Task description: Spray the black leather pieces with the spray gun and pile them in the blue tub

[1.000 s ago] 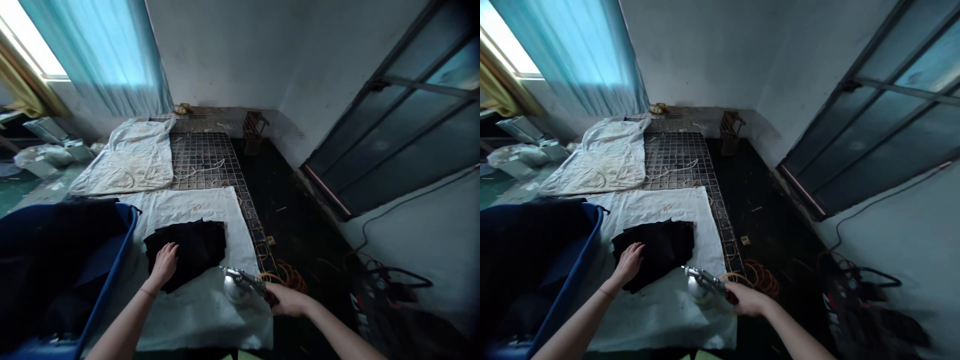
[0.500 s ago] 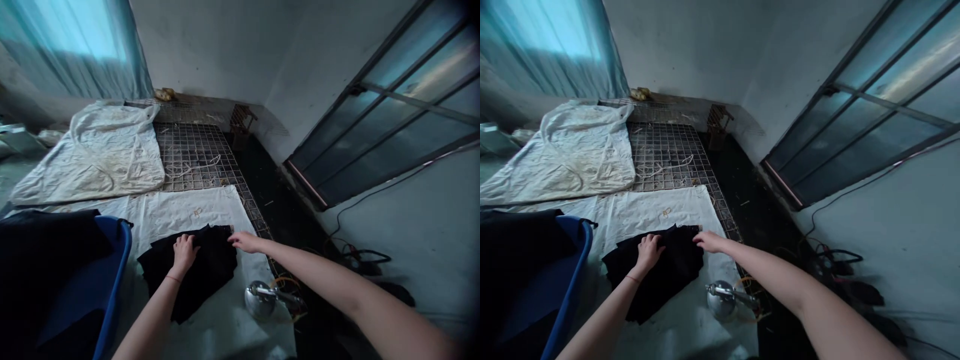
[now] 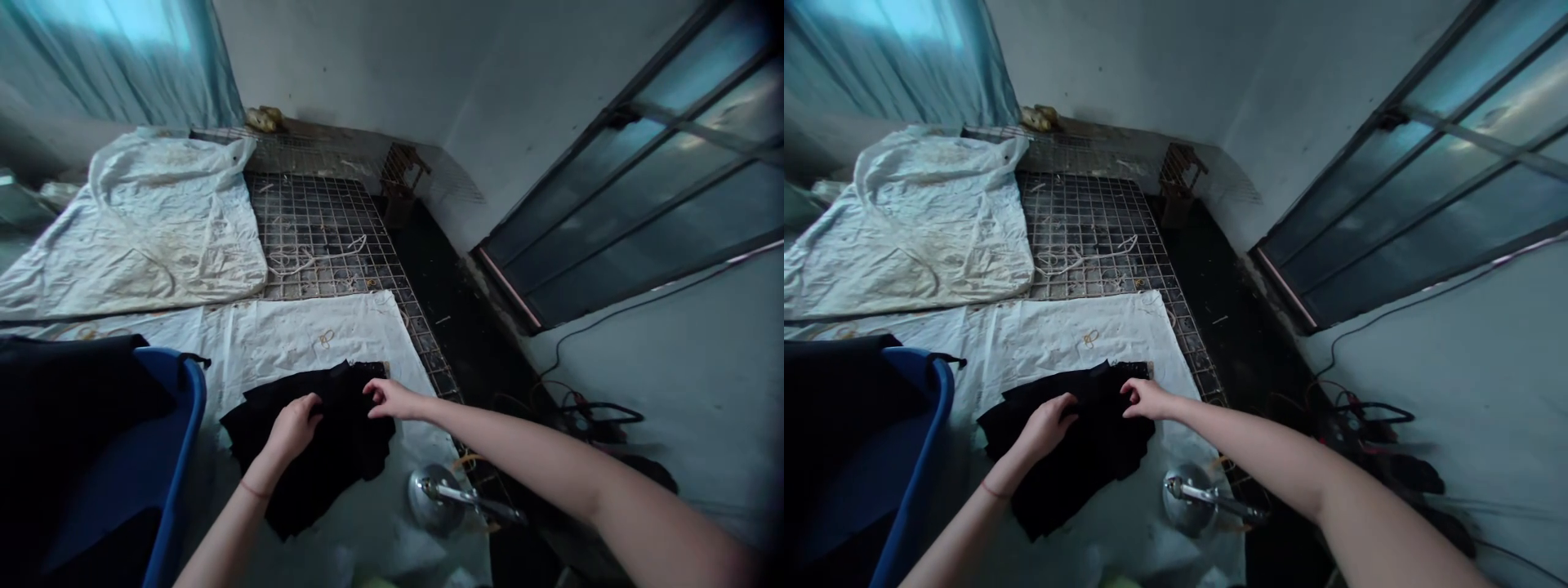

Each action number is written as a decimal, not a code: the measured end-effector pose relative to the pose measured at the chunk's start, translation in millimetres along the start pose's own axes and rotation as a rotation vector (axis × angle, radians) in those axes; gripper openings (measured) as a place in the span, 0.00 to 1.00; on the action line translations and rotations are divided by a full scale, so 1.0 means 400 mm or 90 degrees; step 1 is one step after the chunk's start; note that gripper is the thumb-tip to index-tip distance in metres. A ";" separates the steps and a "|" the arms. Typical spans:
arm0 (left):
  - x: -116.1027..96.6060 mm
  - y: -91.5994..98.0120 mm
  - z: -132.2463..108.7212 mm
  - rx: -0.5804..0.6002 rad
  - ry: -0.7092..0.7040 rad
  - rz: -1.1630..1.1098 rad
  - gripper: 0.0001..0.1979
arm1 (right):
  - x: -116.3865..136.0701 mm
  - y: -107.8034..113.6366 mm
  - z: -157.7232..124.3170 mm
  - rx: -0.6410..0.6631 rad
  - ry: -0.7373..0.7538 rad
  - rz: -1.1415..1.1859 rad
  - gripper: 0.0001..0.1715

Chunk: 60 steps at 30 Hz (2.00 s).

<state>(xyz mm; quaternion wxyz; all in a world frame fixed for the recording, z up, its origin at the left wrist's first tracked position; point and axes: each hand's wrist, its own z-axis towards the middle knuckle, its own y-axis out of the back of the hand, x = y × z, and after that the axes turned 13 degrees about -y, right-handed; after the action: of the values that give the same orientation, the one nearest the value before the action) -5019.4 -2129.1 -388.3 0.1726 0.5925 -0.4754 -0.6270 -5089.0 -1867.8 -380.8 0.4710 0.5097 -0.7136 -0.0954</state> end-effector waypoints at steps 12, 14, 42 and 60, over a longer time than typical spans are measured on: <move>0.011 -0.028 0.064 -0.073 0.057 0.224 0.07 | 0.017 -0.039 0.105 -0.223 0.133 -0.123 0.08; 0.015 -0.026 0.066 -0.067 0.051 0.220 0.07 | 0.015 -0.042 0.100 -0.240 0.127 -0.111 0.08; 0.025 0.050 0.062 0.057 0.225 0.226 0.13 | 0.072 -0.127 0.171 -0.259 -0.231 0.204 0.25; 0.048 0.001 0.016 -0.148 -0.060 0.212 0.06 | 0.101 -0.066 0.025 -0.146 0.169 0.140 0.07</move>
<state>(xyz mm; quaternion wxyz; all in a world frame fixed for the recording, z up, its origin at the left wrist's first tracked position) -5030.0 -2141.8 -400.3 0.3186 0.4520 -0.4990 -0.6672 -5081.4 -1916.7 -379.3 0.6236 0.3797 -0.6811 -0.0555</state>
